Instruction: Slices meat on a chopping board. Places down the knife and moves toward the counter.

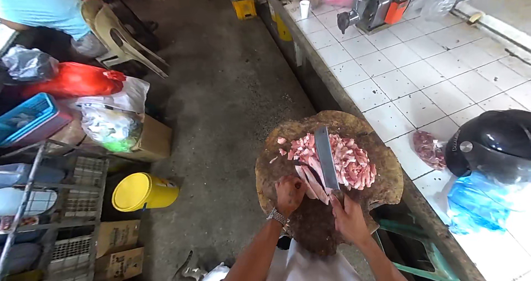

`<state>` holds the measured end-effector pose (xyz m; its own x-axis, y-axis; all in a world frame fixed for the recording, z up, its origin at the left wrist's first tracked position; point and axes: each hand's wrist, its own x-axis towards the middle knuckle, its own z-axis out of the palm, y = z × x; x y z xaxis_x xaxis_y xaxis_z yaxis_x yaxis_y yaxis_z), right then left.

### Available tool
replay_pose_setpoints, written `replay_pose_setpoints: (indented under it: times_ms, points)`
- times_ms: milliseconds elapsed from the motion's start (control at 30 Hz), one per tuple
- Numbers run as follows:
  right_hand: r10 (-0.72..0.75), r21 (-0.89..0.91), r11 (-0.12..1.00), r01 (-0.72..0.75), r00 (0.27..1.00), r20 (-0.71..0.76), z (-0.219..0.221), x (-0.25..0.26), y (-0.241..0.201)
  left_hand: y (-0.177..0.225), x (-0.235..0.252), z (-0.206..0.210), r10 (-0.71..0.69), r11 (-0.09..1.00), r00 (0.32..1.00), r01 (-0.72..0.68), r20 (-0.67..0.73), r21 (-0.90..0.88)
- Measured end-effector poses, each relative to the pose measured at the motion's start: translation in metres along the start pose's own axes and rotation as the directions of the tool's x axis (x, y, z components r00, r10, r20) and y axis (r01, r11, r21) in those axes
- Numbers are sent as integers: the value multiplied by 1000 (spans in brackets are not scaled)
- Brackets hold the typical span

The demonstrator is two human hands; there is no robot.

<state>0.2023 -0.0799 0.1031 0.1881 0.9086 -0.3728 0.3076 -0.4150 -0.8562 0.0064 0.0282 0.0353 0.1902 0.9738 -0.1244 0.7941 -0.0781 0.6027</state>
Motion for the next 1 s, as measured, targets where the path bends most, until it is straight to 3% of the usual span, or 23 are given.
replay_pose_setpoints:
  times_ms: [67, 133, 200, 233, 267, 300, 333, 400, 600, 733, 800, 900, 1000]
  points:
    - [-190, -99, 979, 180, 976, -109, 3, -15, -13, 1, 2, 0, -20, 1000, 1000, 20, -2, -16]
    - [-425, -148, 904, 400, 875, -231, 10, -31, -25, -2, 0, 1, -9, 1000, 1000, 9, -14, -28]
    - [-532, -214, 846, 489, 801, -274, 21, -37, -23, -4, -2, 3, -10, 999, 1000, 9, -11, -35]
    - [-508, -291, 851, 437, 825, -248, 27, -37, -14, -4, -3, 3, -14, 999, 1000, 14, -10, -34]
    - [-372, -389, 874, 291, 916, -153, 31, -36, -3, -3, -4, 2, -22, 999, 1000, 22, -3, -25]
    - [-74, -485, 872, 68, 997, 7, 30, -31, 1, -1, -4, 1, -32, 999, 999, 32, 9, -13]
    - [164, -549, 832, -80, 981, 104, 30, -22, 6, 1, -4, 0, -42, 999, 999, 42, 19, 2]
    - [296, -559, 812, -171, 945, 142, 30, -11, 11, 9, -2, -5, -87, 996, 995, 86, 51, 17]
    - [242, -360, 921, -150, 944, 225, 11, -2, 31, 47, 11, -12, -264, 945, 952, 223, 158, 239]
    - [216, 114, 961, -253, 941, 261, -3, -3, 43, 54, 23, -22, -310, 926, 905, 218, 292, 307]
    - [195, 251, 938, -238, 963, 185, -5, -6, 43, 45, 16, -24, -298, 942, 909, 231, 293, 241]
    - [157, 109, 981, -161, 987, 38, -8, -6, 33, 27, -1, -24, -288, 957, 929, 273, 233, 93]
    - [-32, -48, 998, 30, 998, -45, -7, -22, 15, 18, -13, -21, -249, 968, 951, 251, 181, 16]
